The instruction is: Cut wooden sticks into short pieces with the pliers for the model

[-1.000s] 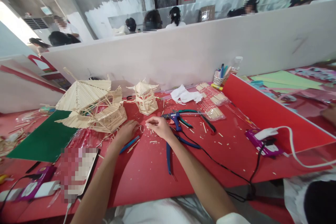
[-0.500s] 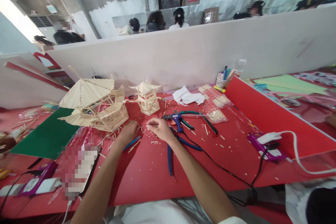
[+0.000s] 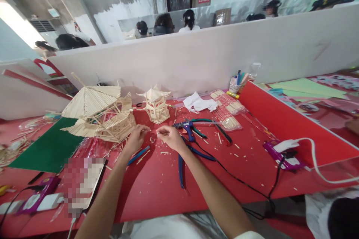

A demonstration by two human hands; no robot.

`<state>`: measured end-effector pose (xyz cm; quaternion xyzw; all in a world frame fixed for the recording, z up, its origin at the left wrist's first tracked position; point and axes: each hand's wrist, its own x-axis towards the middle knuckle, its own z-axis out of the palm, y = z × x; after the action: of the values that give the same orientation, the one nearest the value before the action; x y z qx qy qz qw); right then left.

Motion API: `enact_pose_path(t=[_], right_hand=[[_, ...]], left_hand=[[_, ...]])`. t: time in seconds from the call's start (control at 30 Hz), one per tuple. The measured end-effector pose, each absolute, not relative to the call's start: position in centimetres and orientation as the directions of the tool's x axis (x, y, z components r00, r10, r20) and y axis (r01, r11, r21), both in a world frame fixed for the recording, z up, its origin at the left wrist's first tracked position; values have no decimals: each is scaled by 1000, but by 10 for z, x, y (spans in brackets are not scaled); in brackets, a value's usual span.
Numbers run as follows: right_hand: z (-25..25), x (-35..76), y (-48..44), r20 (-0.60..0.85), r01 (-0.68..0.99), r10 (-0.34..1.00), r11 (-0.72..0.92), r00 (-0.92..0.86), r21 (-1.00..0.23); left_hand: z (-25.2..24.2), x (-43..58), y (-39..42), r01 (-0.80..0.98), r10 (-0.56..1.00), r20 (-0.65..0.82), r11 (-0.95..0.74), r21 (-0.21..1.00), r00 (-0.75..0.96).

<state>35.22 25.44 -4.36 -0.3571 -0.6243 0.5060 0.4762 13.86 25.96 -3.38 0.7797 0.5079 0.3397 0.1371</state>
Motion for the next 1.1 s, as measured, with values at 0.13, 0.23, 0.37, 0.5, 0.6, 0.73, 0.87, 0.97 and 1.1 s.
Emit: enact_pose_path(t=[0.13,0.23,0.37,0.5,0.6,0.73,0.87,0.97,1.1], right_hand=[[-43,354,254,253,-37,926,253,-279,-967],[-42,354,254,256,-41,927,255,-274,-966],[-41,352,253,233,-56,929,226,-289,-972],[-41,349,252,228,-91,923,209,-311,-974],[-39,348,251,213,-131,919,178,-333,-975],[-36,349,249,195,-138,917,155,-349,-978],[-34,348,247,179,-144,922,137,-344,-980],[-36,348,248,166,-156,931,120,-325,-980],[-40,349,251,119,-220,951,56,-285,-974]], left_hand=[[-29,143,258,493,903,353,-430,757,246],[-23,148,254,329,944,251,-311,892,213],[-15,153,250,219,963,203,-240,946,178],[-14,156,249,243,967,215,-244,939,140],[-17,159,249,258,965,224,-253,932,135],[-18,163,248,283,964,237,-263,922,123],[-20,166,247,323,957,266,-291,901,119],[-20,167,246,353,949,281,-313,881,141],[-19,167,241,384,912,311,-397,834,267]])
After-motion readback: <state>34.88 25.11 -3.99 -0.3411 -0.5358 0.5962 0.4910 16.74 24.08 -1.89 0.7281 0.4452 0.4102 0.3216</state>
